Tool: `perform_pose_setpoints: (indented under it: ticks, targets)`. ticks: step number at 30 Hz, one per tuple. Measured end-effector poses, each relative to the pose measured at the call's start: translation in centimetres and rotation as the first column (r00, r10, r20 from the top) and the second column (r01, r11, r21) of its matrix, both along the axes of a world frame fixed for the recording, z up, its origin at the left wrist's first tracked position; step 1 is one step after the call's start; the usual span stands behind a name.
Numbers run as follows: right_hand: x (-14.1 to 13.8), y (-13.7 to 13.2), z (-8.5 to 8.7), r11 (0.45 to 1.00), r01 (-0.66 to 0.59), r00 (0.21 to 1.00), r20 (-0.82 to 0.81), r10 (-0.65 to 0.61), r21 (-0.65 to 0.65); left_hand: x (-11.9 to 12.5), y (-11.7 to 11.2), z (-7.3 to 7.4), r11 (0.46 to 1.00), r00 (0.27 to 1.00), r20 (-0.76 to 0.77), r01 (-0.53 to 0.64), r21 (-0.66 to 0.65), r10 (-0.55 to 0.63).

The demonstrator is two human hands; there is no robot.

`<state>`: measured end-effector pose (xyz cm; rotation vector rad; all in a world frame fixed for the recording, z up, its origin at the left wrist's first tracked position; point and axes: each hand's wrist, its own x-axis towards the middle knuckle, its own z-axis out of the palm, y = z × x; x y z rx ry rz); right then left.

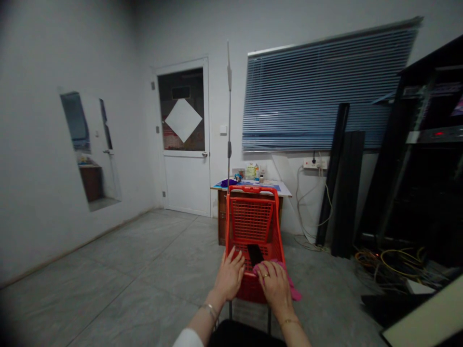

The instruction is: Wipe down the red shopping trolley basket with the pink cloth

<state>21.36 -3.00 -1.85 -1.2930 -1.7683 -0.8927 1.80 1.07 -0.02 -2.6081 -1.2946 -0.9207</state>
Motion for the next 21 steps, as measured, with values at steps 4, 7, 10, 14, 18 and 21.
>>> perform_pose_setpoints:
  ticks: [4, 7, 10, 14, 18, 21]
  targets:
    - [2.5, -0.3, -0.2, 0.999, 0.043, 0.999, 0.008, -0.044, 0.024, 0.2, -0.1, 0.1, 1.000, 1.000, 0.011, 0.002, -0.008, -0.002]
    - [1.6, -0.2, -0.5, 0.993, 0.102, 0.995, -0.024, -0.101, 0.061, 0.4, -0.1, 0.1, 1.000, 1.000, 0.027, 0.000, -0.012, 0.000]
    - [-0.9, 0.2, -0.7, 0.990, 0.123, 0.992, -0.044, -0.120, 0.073, 0.5, -0.1, 0.0, 1.000, 1.000, 0.022, -0.007, -0.005, 0.007]
    - [-3.1, 0.6, -0.6, 0.993, 0.089, 0.995, -0.049, -0.085, 0.079, 0.2, 0.3, -0.2, 1.000, 1.000, 0.006, -0.020, 0.005, 0.020]
    - [-1.1, 0.4, -0.4, 0.998, 0.052, 0.998, -0.026, -0.051, 0.019, -0.2, 0.7, -0.5, 1.000, 1.000, -0.015, -0.006, 0.017, 0.007]
    - [1.4, 0.0, -0.4, 0.997, 0.074, 0.997, -0.020, -0.074, 0.009, -0.2, 0.9, -0.6, 1.000, 1.000, -0.007, -0.017, 0.016, 0.017]
